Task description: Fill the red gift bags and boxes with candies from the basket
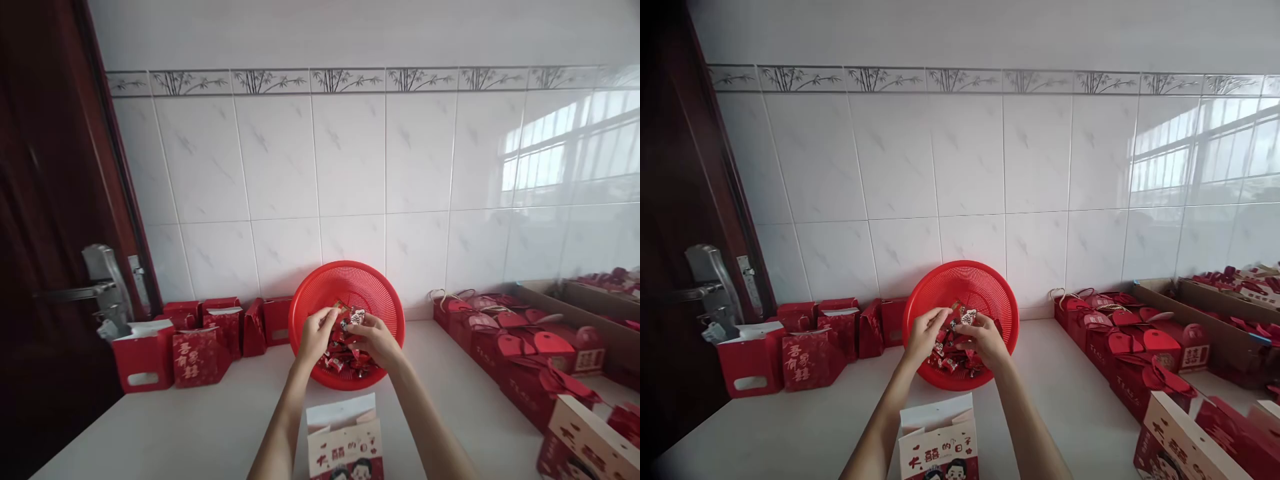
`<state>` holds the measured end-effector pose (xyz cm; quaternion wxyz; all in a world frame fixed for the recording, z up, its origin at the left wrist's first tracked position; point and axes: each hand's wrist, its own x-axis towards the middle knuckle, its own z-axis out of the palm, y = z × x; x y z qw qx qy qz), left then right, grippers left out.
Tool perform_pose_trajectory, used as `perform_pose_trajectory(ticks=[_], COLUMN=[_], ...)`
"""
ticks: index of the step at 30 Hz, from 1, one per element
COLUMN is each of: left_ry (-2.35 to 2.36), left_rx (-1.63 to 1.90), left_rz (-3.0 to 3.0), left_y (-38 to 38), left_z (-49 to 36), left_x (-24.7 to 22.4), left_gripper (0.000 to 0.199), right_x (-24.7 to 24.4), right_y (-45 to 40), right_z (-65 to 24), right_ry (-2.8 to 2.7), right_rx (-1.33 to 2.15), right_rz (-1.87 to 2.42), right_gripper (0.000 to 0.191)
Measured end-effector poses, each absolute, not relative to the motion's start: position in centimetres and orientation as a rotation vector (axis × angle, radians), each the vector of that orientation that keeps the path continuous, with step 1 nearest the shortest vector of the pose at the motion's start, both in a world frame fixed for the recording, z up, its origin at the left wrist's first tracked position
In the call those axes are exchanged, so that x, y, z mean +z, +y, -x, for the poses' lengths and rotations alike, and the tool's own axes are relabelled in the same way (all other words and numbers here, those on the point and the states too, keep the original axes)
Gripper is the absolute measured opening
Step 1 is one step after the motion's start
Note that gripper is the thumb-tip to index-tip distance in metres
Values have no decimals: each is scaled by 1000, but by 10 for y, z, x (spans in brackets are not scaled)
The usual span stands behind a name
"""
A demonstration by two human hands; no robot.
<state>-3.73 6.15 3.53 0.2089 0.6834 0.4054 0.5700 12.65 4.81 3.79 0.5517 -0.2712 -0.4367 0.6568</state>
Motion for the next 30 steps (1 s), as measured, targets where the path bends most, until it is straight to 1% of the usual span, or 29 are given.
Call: perform_pose_trajectory(ticks=[3,7,9,11,16,19,21,25,27,30], left_ry=[1186,1402,1445,1460,1651,1718,1753,1734,1629,1418], left_rx=[1615,1406,1309,1225,917,863,864,910,1070,1418], left_rz=[-1826,-1938,-2006,-2093,-2302,-2331,-2335,-2345,-2305,-2110], left_y=[72,87,93,97,101,98,95,91,89,84], left_z=[46,50,46,38,25,24,25,26,26,26], left_x=[26,1,-12,-25,-41,-41,-37,-28,-20,-5], left_gripper=[39,25,24,30,55,57,50,25,26,38], right_x=[39,37,36,36,38,38,39,40,39,38], right_y=[56,64,65,65,65,66,65,66,67,68], right_z=[-132,-140,-143,-146,-150,-151,-150,-150,-150,-149], right_ry=[-916,-800,-774,-768,-771,-752,-744,-746,-727,-716], right_rx=[1524,1492,1488,1486,1431,1427,1459,1502,1499,1496], right_rz=[651,667,668,658,629,631,626,593,586,595], right_gripper=[34,22,19,19,19,21,21,20,20,22])
